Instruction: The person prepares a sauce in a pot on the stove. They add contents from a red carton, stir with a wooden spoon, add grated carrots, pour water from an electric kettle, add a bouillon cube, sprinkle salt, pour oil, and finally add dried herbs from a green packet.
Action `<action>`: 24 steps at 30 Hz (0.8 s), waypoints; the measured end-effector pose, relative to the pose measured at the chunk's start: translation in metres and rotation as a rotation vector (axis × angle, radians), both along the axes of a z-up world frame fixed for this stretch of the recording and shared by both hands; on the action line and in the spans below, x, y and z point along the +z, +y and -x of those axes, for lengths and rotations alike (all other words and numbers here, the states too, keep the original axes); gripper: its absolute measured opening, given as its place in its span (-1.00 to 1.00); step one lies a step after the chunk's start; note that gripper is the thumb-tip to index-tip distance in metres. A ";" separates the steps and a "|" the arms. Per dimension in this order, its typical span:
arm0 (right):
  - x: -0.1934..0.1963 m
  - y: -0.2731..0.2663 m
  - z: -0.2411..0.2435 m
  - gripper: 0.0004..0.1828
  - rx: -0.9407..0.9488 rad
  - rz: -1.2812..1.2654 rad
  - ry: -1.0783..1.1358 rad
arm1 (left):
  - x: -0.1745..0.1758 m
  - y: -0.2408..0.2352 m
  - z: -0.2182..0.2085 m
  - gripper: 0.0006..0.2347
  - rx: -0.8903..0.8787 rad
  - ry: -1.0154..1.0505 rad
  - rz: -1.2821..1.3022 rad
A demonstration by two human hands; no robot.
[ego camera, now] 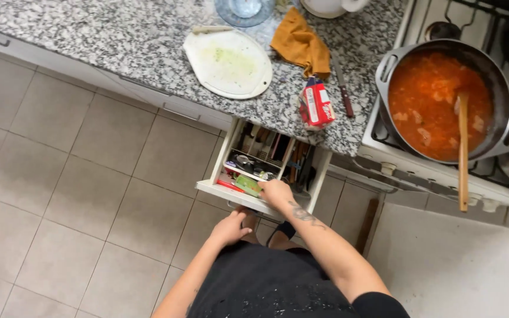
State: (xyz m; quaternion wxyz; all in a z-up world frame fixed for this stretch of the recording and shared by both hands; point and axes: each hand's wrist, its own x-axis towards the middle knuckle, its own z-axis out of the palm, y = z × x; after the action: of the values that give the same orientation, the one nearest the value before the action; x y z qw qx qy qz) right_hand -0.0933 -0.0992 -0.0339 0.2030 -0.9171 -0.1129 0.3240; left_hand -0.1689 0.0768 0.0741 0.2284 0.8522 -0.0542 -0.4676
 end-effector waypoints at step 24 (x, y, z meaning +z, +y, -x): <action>0.204 -0.024 0.005 -0.76 -0.545 -0.715 -0.459 | 0.122 -0.028 -0.086 -0.84 0.456 -0.915 0.745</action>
State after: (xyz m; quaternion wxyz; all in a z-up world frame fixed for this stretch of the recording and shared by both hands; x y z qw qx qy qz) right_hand -0.0988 -0.1233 0.1702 0.5517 -0.8339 -0.0152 -0.0095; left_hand -0.0825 0.0483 0.1958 0.5574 0.8193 -0.1228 0.0548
